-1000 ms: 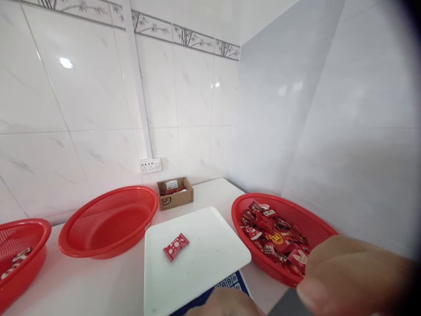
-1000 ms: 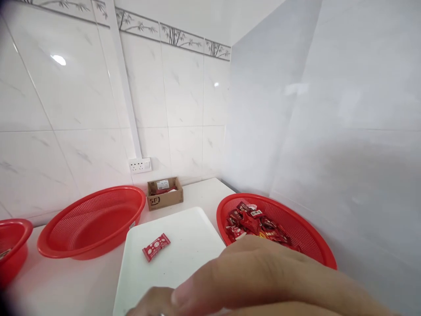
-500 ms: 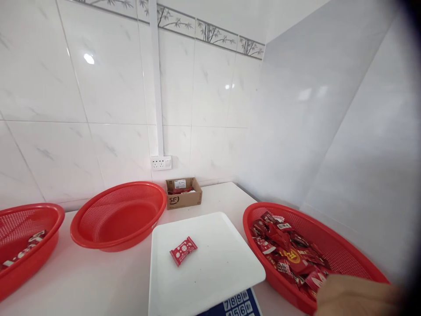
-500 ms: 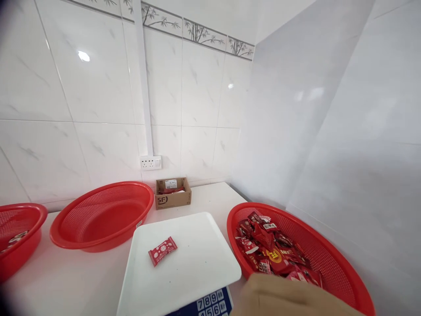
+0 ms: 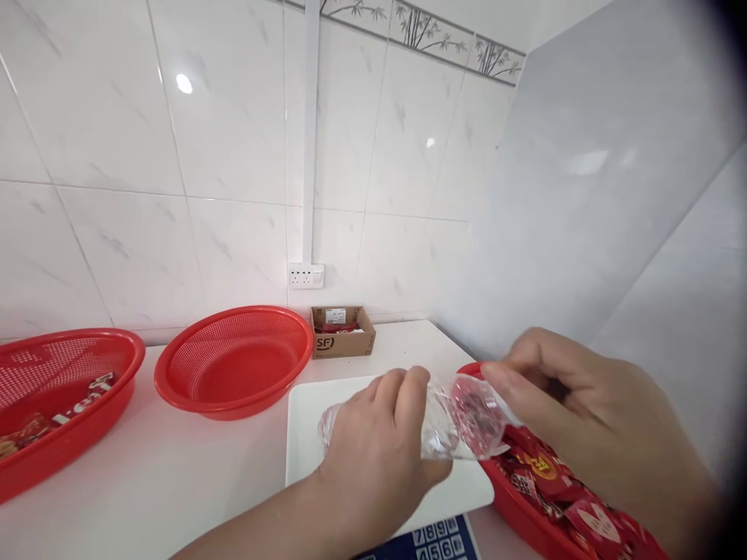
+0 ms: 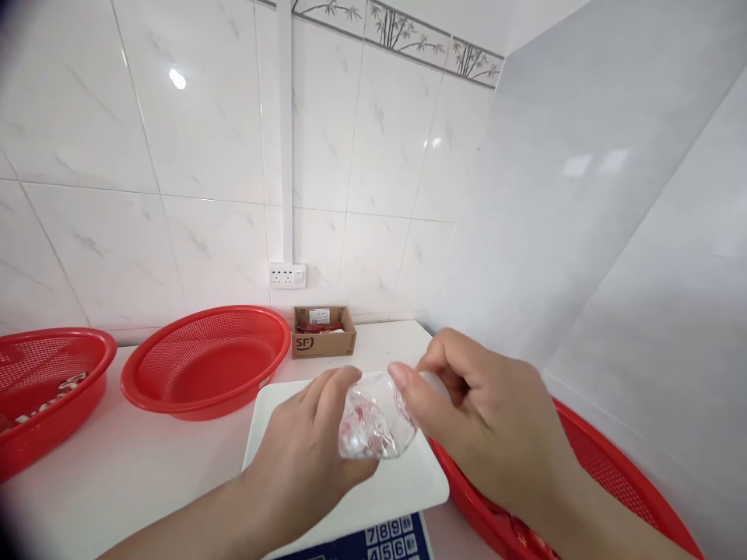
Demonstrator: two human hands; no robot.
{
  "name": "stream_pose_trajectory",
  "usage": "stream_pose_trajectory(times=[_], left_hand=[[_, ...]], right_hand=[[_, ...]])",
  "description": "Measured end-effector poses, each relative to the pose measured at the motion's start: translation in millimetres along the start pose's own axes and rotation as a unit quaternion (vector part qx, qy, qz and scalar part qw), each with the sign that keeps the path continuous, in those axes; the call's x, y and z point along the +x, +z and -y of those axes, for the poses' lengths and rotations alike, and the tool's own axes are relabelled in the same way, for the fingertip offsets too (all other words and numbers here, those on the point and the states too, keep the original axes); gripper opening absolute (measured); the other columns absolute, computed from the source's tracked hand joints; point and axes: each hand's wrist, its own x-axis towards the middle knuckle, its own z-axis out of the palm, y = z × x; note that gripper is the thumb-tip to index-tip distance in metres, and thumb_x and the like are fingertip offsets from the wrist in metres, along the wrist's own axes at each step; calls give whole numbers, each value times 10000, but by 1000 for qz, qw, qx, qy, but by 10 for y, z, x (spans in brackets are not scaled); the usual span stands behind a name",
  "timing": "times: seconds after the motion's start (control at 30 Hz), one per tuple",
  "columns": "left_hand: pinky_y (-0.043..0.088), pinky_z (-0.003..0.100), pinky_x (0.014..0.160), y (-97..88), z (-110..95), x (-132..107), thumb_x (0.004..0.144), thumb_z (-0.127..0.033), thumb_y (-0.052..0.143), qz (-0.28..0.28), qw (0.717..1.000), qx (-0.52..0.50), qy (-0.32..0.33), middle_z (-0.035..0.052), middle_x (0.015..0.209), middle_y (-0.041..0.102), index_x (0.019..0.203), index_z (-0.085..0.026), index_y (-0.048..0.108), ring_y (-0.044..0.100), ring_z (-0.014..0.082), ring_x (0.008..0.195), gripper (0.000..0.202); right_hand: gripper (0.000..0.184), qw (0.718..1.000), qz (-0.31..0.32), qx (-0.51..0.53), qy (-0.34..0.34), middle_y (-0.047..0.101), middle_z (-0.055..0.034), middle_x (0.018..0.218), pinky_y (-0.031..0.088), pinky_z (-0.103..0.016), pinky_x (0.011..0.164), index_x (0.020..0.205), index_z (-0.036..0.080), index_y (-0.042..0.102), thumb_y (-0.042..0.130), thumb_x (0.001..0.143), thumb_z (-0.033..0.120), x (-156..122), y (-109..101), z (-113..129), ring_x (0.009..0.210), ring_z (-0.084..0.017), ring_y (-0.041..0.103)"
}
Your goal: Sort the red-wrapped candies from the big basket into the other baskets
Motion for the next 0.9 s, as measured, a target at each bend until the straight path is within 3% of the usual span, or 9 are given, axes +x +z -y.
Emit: stream_pose_trajectory(times=[0.1, 0.2, 0.3, 0.37, 0.43, 0.57, 0.67, 0.77, 0.9], left_hand=[[515, 415, 666, -85, 56, 73, 665, -219, 617, -21, 998, -33, -38, 85, 1026, 621, 1173, -206, 402, 624, 286, 863, 552], [509, 345, 579, -143, 123, 77, 685, -339, 663, -17, 988, -138, -72, 46, 952, 627, 1158, -231, 392, 630, 242, 780, 556], [521, 336, 617, -98, 226, 104, 708, -357, 674, -92, 981, -171, 16, 45, 952, 607, 1123, -236, 393, 618, 221, 810, 516], [524, 397, 740, -46, 319, 161, 739, -336, 651, -188, 969, -117, 108, 84, 1004, 573, 1144, -209, 375, 590, 241, 916, 506], [472, 497, 885, -28, 418, 230, 756, -350, 636, -241, 957, -50, 156, 134, 1071, 529, 1173, -175, 359, 526, 290, 1062, 530], [340, 634, 1000, -162, 599, 247, 700, -552, 665, -189, 974, 2, 123, 213, 1346, 362, 1297, -181, 305, 264, 412, 1324, 790], [404, 557, 998, -328, 756, 67, 705, -618, 622, -204, 977, -29, 59, 170, 1484, 209, 1414, -245, 182, 174, 378, 1377, 914], [322, 502, 1084, -456, 957, -171, 839, -418, 572, -351, 930, -110, -16, 71, 1474, 300, 1392, -309, 275, 265, 291, 1366, 637], [343, 458, 1099, -504, 1287, -394, 818, -318, 555, -539, 812, -208, -76, -22, 1232, 554, 1195, -348, 516, 465, 229, 1237, 380]], right_hand=[[362, 986, 74, 150, 21, 532, 27, 539, 386, -243, 392, 732, 242, 499, 514, 790, 599, 148, 112, 46, 458, -132, 489], [545, 934, 192, 301, -14, 645, -50, 892, 533, -304, 602, 1141, 279, 483, 597, 730, 619, 159, 294, 29, 785, -218, 637], [708, 912, 233, 337, -29, 590, -106, 1147, 539, -387, 787, 1332, 295, 360, 590, 742, 610, 94, 489, 17, 1016, -277, 603], [731, 923, 199, 329, -21, 546, -117, 1226, 534, -400, 824, 1338, 291, 360, 628, 720, 577, 67, 587, 28, 1075, -295, 575], [706, 943, 152, 295, -2, 534, -104, 1247, 543, -375, 816, 1293, 302, 410, 696, 677, 495, 93, 656, 52, 1087, -296, 566], [512, 955, 127, 265, 42, 604, -70, 1163, 548, -359, 802, 1135, 285, 541, 713, 669, 407, 342, 764, 81, 1054, -295, 586], [420, 914, 162, 353, 114, 651, -71, 1105, 547, -399, 793, 1049, 259, 560, 679, 701, 463, 656, 839, -31, 1023, -294, 605], [470, 883, 107, 410, 201, 668, -53, 1037, 564, -376, 737, 1034, 266, 520, 726, 651, 445, 1025, 884, -303, 949, -258, 632], [504, 907, 28, 352, 230, 642, -40, 1027, 560, -269, 671, 1104, 279, 482, 733, 676, 364, 1514, 1047, -782, 960, -202, 613]])
